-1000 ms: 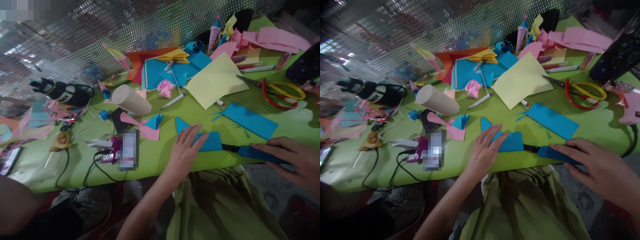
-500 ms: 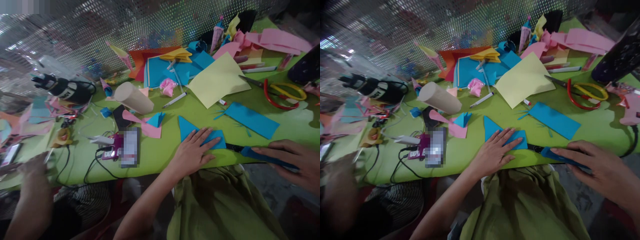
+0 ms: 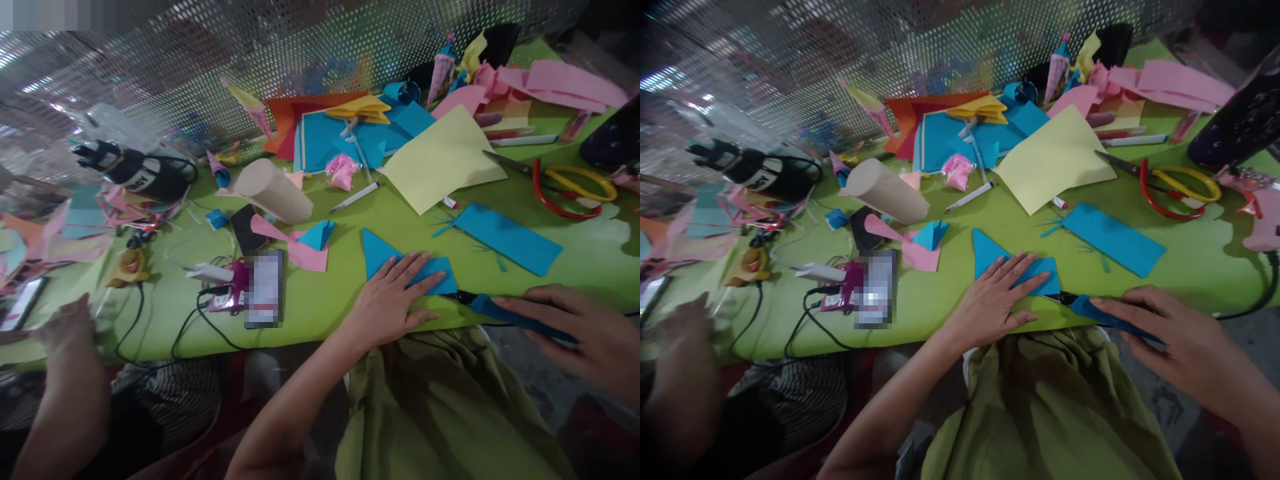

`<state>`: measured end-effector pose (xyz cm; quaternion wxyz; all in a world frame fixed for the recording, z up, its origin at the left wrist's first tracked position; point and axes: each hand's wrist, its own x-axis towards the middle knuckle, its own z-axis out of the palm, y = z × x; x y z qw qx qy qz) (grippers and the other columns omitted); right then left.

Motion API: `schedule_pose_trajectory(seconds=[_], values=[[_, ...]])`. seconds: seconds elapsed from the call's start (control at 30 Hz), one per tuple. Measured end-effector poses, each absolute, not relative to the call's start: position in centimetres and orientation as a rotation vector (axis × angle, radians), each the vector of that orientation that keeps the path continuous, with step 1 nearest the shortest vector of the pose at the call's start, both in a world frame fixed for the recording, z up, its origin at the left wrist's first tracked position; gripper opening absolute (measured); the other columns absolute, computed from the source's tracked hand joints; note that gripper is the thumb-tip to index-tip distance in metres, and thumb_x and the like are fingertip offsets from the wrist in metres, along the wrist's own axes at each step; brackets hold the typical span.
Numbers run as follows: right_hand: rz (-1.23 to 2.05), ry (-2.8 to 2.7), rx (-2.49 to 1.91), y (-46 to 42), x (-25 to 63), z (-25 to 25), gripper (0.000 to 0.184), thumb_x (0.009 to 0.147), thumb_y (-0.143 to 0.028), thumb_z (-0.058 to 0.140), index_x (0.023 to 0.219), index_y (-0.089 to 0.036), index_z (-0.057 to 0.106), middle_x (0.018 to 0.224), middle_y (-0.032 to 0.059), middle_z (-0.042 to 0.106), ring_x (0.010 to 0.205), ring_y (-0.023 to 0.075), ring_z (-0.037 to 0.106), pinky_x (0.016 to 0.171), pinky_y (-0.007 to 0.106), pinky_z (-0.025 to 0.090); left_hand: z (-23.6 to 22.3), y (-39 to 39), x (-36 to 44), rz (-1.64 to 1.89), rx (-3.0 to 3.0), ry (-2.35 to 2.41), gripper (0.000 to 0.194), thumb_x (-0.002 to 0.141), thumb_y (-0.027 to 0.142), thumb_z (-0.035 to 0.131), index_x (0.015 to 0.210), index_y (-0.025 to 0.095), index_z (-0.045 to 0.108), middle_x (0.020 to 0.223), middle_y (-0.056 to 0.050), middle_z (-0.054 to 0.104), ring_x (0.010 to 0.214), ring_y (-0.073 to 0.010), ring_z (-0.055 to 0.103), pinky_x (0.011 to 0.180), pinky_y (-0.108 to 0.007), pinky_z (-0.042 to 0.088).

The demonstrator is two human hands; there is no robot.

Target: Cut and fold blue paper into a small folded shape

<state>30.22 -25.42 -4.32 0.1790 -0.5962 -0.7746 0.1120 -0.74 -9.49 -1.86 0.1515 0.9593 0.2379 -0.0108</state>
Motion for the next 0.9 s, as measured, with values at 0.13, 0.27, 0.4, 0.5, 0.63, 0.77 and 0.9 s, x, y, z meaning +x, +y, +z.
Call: schedule_pose_trajectory(seconds=[0.13,0.27,0.4,0.5,0.63,0.77,0.9], values=[[0.358,-2.193,-1.672,-25.3,29.6,-4.2,0.059,0.097,-0.034,0.053,0.152,-0.054,0.043,0.123,0.0041,0.062,0.103,0.0267,0.07,0.082,0.039,0.06,-1.9,-9.4,-0.8,-0.024,2.743,0.685,0.068,0.101,0.066,0.035,0.161,0.033,0.031,0.173,-0.003,0.017,0.161,-0.0226,0.013,0.13,-0.048,0.014],[0.367,-2.192,-1.694,-25.5,28.9,-4.2,0.059,0.097,-0.035,0.054,0.152,-0.053,0.042,0.123,0.0044,0.062,0.104,0.0268,0.07,0.083,0.041,0.06,-2.0,-9.4,-0.7,-0.011,2.734,0.683,0.069,0.101,0.067,0.035,0.161,0.032,0.032,0.173,-0.003,0.017,0.161,-0.0228,0.013,0.13,-0.047,0.014],[0.38,-2.177,-1.674,-25.2,27.2,-4.2,0.06,0.098,-0.031,0.054,0.153,-0.051,0.041,0.122,0.0051,0.061,0.107,0.0264,0.069,0.084,0.04,0.058,-1.9,-9.6,-0.6,0.005,2.702,0.689,0.07,0.1,0.066,0.038,0.161,0.031,0.032,0.173,-0.003,0.018,0.161,-0.0231,0.013,0.131,-0.048,0.014],[0.364,-2.185,-1.661,-24.9,26.4,-4.3,0.057,0.099,-0.032,0.052,0.153,-0.048,0.043,0.122,0.0061,0.061,0.107,0.0265,0.068,0.083,0.04,0.057,-1.4,-9.2,-0.8,0.042,2.624,0.673,0.063,0.104,0.058,0.037,0.16,0.03,0.033,0.172,-0.003,0.022,0.16,-0.0218,0.016,0.131,-0.047,0.015],[0.364,-2.21,-1.673,-24.9,26.5,-4.6,0.055,0.1,-0.037,0.05,0.153,-0.045,0.044,0.121,0.0069,0.059,0.103,0.0259,0.067,0.083,0.041,0.056,-1.0,-7.1,-1.8,0.108,2.496,0.62,0.048,0.109,0.028,0.028,0.154,0.022,0.044,0.168,-0.004,0.033,0.155,-0.0127,0.031,0.126,-0.032,0.029],[0.374,-2.214,-1.699,-25.3,27.0,-5.0,0.054,0.1,-0.041,0.049,0.154,-0.046,0.042,0.122,0.0067,0.059,0.104,0.0266,0.066,0.085,0.043,0.055,-1.8,-4.8,-2.9,0.047,2.68,0.589,0.042,0.108,0.029,0.036,0.146,0.034,0.055,0.164,0.004,0.042,0.157,-0.0211,0.028,0.129,-0.049,0.021],[0.445,-2.192,-1.731,-25.7,27.3,-5.5,0.054,0.101,-0.042,0.048,0.154,-0.048,0.042,0.124,0.0065,0.058,0.107,0.0277,0.065,0.09,0.046,0.054,-2.8,-4.4,-3.1,-0.02,2.796,0.576,0.045,0.108,0.037,0.036,0.153,0.039,0.046,0.168,0.005,0.034,0.158,-0.0228,0.024,0.127,-0.051,0.021]])
